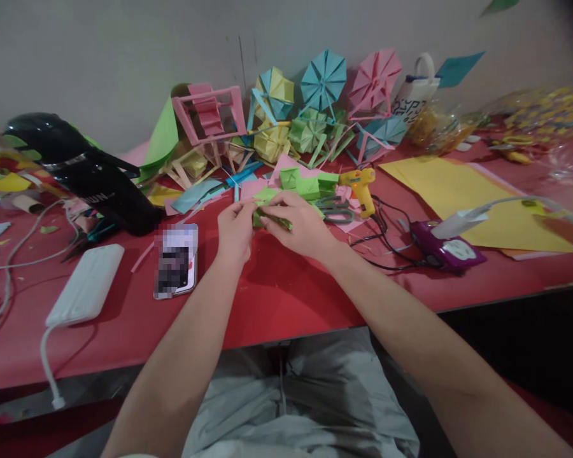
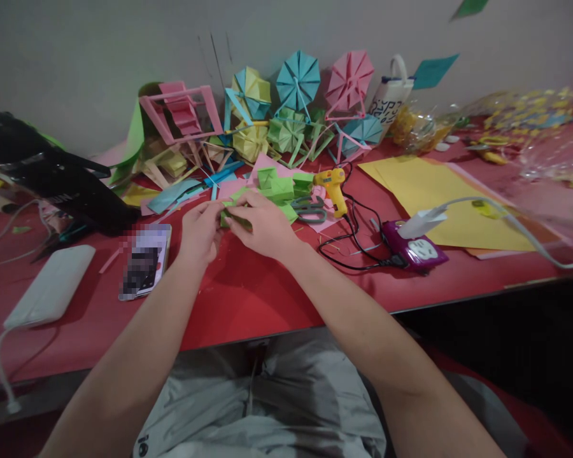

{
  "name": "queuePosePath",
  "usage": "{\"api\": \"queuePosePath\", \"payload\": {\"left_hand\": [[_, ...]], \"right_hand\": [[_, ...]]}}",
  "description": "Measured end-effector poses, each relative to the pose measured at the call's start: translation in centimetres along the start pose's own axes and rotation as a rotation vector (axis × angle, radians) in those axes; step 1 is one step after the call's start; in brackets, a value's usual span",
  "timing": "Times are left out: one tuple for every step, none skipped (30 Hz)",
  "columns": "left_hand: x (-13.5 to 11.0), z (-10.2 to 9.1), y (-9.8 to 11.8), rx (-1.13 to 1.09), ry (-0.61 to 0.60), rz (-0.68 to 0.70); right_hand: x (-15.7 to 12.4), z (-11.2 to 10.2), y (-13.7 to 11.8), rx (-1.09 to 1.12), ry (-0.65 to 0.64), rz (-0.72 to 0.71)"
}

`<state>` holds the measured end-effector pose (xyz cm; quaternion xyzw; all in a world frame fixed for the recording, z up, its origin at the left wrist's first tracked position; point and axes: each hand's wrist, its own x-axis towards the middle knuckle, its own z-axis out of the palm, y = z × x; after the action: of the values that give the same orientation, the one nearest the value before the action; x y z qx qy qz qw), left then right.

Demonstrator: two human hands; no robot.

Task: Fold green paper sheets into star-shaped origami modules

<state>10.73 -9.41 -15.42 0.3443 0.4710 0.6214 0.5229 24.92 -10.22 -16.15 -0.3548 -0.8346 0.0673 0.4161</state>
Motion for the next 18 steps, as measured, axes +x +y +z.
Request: {"api": "queuePosePath", "payload": {"left_hand": [[0.0, 0.0, 0.0, -0.009, 0.002, -0.013], [0.0, 0.0, 0.1, -0.017, 0.002, -0.026], [-0.1, 0.0, 0.2, -0.028, 0.000, -0.034], [-0.1, 0.0, 0.2, -0.042, 0.000, -0.036], [-0.2, 0.0, 0.3, -0.057, -0.003, -0.032], [-0.3, 0.1, 0.4, -0.070, -0.009, -0.026], [-0.3, 0.1, 0.4, -0.077, -0.019, -0.018], [-0.3, 0.1, 0.4, -0.077, -0.027, -0.010], [-0.3, 0.1, 0.4, -0.070, -0.031, -0.004], [-0.3, 0.1, 0.3, -0.055, -0.033, 0.002], [-0.1, 0.0, 0.3, -0.037, -0.032, 0.012], [0.0, -0.2, 0.2, -0.015, -0.031, 0.027], [0.2, -0.4, 0.1, 0.010, -0.033, 0.047], [0.4, -0.6, 0.0, 0.041, -0.043, 0.075], [0.5, -0.8, 0.0, 0.081, -0.062, 0.111], [0.6, -1.0, 0.0, 0.130, -0.084, 0.154], [0.7, -1.2, 0.0, 0.188, -0.110, 0.201], [0.6, -1.4, 0.1, 0.253, -0.140, 0.246]], "right_hand": [[0.0, 0.0, 0.0, -0.021, -0.009, -0.008], [0.0, 0.0, 0.1, -0.039, -0.018, -0.016], [0.0, 0.0, 0.1, -0.056, -0.027, -0.025], [0.0, 0.0, 0.1, -0.071, -0.036, -0.032], [0.0, 0.0, 0.2, -0.085, -0.043, -0.037], [0.0, 0.0, 0.2, -0.098, -0.048, -0.040], [0.0, 0.0, 0.2, -0.110, -0.051, -0.043], [0.0, 0.0, 0.2, -0.118, -0.053, -0.047], [0.0, 0.0, 0.2, -0.122, -0.053, -0.052], [0.0, 0.0, 0.2, -0.121, -0.053, -0.056], [0.0, 0.0, 0.3, -0.114, -0.053, -0.061], [0.1, 0.0, 0.3, -0.098, -0.049, -0.065], [0.1, 0.0, 0.5, -0.074, -0.040, -0.065], [0.2, -0.1, 0.6, -0.045, -0.020, -0.057], [0.2, -0.2, 0.8, -0.016, 0.011, -0.042], [0.3, -0.4, 1.1, 0.012, 0.055, -0.022], [0.4, -0.7, 1.4, 0.036, 0.104, 0.009], [0.4, -0.9, 1.7, 0.054, 0.151, 0.040]]}}
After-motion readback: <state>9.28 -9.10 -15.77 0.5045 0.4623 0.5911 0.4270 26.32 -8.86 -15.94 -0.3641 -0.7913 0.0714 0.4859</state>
